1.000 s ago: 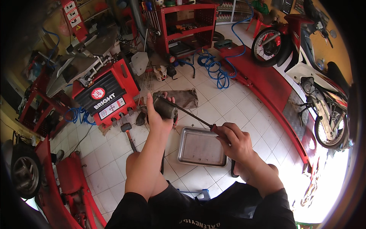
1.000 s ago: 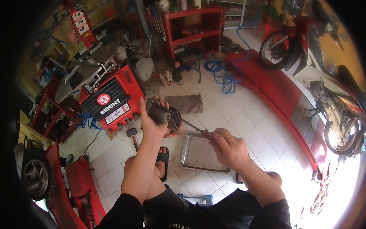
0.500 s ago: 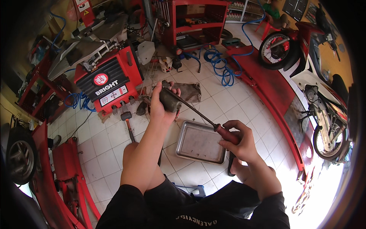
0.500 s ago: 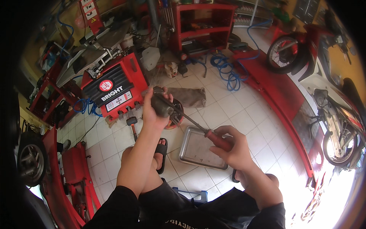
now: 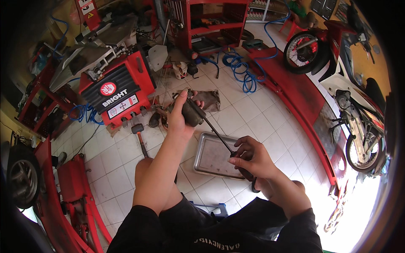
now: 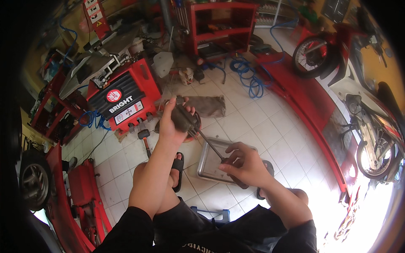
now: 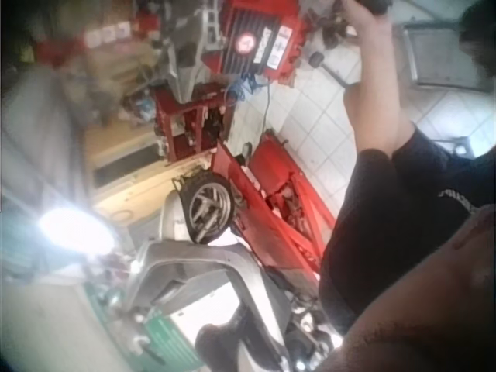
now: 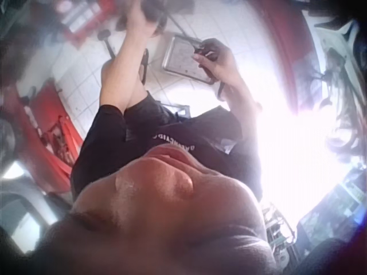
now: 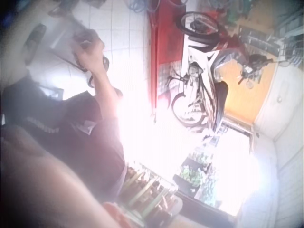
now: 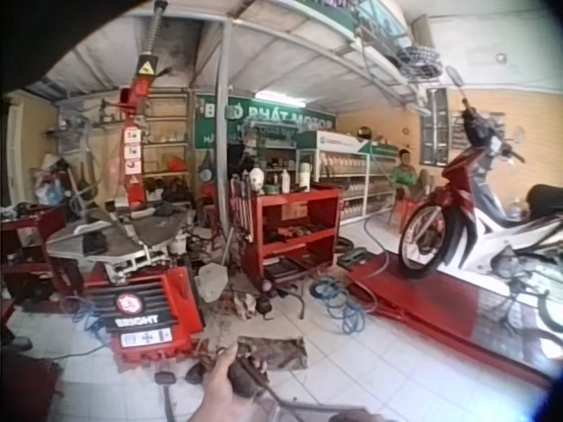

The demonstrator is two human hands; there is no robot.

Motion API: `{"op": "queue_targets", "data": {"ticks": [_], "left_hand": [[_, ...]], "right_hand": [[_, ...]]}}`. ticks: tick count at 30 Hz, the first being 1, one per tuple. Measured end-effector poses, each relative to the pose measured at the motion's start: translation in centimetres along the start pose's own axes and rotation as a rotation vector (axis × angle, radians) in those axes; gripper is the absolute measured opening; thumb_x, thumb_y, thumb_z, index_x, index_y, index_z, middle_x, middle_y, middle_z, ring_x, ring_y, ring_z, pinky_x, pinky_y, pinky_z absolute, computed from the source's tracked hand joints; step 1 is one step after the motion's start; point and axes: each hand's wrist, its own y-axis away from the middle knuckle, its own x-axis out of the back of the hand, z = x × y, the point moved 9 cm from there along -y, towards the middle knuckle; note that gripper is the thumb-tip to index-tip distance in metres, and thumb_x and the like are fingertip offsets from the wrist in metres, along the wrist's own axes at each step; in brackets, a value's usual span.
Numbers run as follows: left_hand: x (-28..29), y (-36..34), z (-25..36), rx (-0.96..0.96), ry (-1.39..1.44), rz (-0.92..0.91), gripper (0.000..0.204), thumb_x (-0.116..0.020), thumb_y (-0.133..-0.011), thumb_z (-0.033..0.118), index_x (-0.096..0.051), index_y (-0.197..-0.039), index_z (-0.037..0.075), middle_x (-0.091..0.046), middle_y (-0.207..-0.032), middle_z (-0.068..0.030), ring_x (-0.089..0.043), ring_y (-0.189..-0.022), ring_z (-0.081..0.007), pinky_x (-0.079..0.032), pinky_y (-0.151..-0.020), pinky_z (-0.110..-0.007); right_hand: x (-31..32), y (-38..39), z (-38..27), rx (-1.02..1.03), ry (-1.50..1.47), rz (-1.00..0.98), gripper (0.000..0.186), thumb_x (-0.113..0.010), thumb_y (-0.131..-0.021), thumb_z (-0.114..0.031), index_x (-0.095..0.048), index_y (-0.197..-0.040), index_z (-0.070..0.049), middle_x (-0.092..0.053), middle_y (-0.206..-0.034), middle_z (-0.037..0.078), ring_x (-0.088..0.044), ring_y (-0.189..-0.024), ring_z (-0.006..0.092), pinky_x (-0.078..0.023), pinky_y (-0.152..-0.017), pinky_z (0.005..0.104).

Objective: The person uses a screwdriver to pry and remove components from a cylindrical motorcycle part held in their left hand. They repeatedly insert the tool into the part, twist it, and pull out small pieces, placing them into a metal tray on the floor.

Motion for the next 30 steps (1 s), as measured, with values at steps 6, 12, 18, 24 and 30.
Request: {"op": "queue_targets", "data": {"ticks": [6,12,18,24,30], "left_hand": [[-0.3,0.1,-0.8,0.045,-0.009,-0.041,0.033,-0.069,-0.099,0.031,-0.058,-0.115,0.004,-0.066,-0.110,-0.0132,-0.062,-0.084,-0.0217,-0.053,-0.089,-0.041],[0.3,-0.2,-1.2,0.069,-0.025,-0.033,0.039,-0.080,-0.091,0.030,-0.059,-0.115,0.006,-0.067,-0.109,-0.0113,-0.064,-0.082,-0.0195,-0.056,-0.093,-0.042],[0.2,-0.3,-1.9,0.117,-0.046,-0.050,0.038,-0.078,-0.093,0.030,-0.061,-0.115,0.005,-0.067,-0.108,-0.0115,-0.064,-0.082,-0.0195,-0.057,-0.089,-0.042],[-0.2,0.1,-1.9,0.083,-0.076,-0.099,0.039,-0.078,-0.093,0.028,-0.063,-0.121,0.004,-0.067,-0.109,-0.0102,-0.064,-0.083,-0.0200,-0.057,-0.085,-0.042],[0.3,0.4,-3.3,0.135,-0.180,-0.095,0.043,-0.070,-0.096,0.041,-0.060,-0.121,0.007,-0.064,-0.088,-0.0072,-0.062,-0.089,-0.0239,-0.053,-0.075,-0.042]], "right_hand": [[-2.9,0.4,1.0,-0.029,-0.300,-0.079,0.041,-0.080,-0.091,-0.015,-0.058,-0.116,0.007,-0.068,-0.096,0.014,-0.073,-0.072,0.0203,-0.058,-0.060,0.0314],[-3.6,-0.1,1.2,-0.122,-0.277,-0.053,0.039,-0.076,-0.096,-0.025,-0.059,-0.110,0.007,-0.068,-0.093,0.013,-0.073,-0.075,0.0189,-0.059,-0.059,0.0298],[-3.5,-0.8,2.2,-0.189,-0.250,-0.010,0.036,-0.068,-0.102,-0.026,-0.062,-0.109,0.009,-0.072,-0.094,0.015,-0.073,-0.077,0.0181,-0.059,-0.063,0.0299],[-3.4,-1.1,3.7,-0.168,-0.340,-0.066,0.038,-0.062,-0.106,-0.029,-0.062,-0.114,0.009,-0.072,-0.097,0.015,-0.073,-0.078,0.0180,-0.059,-0.064,0.0298],[-3.3,-0.6,1.3,-0.224,-0.235,-0.028,0.038,-0.061,-0.107,-0.028,-0.060,-0.118,0.009,-0.069,-0.097,0.016,-0.071,-0.072,0.0182,-0.060,-0.066,0.0315]]}}
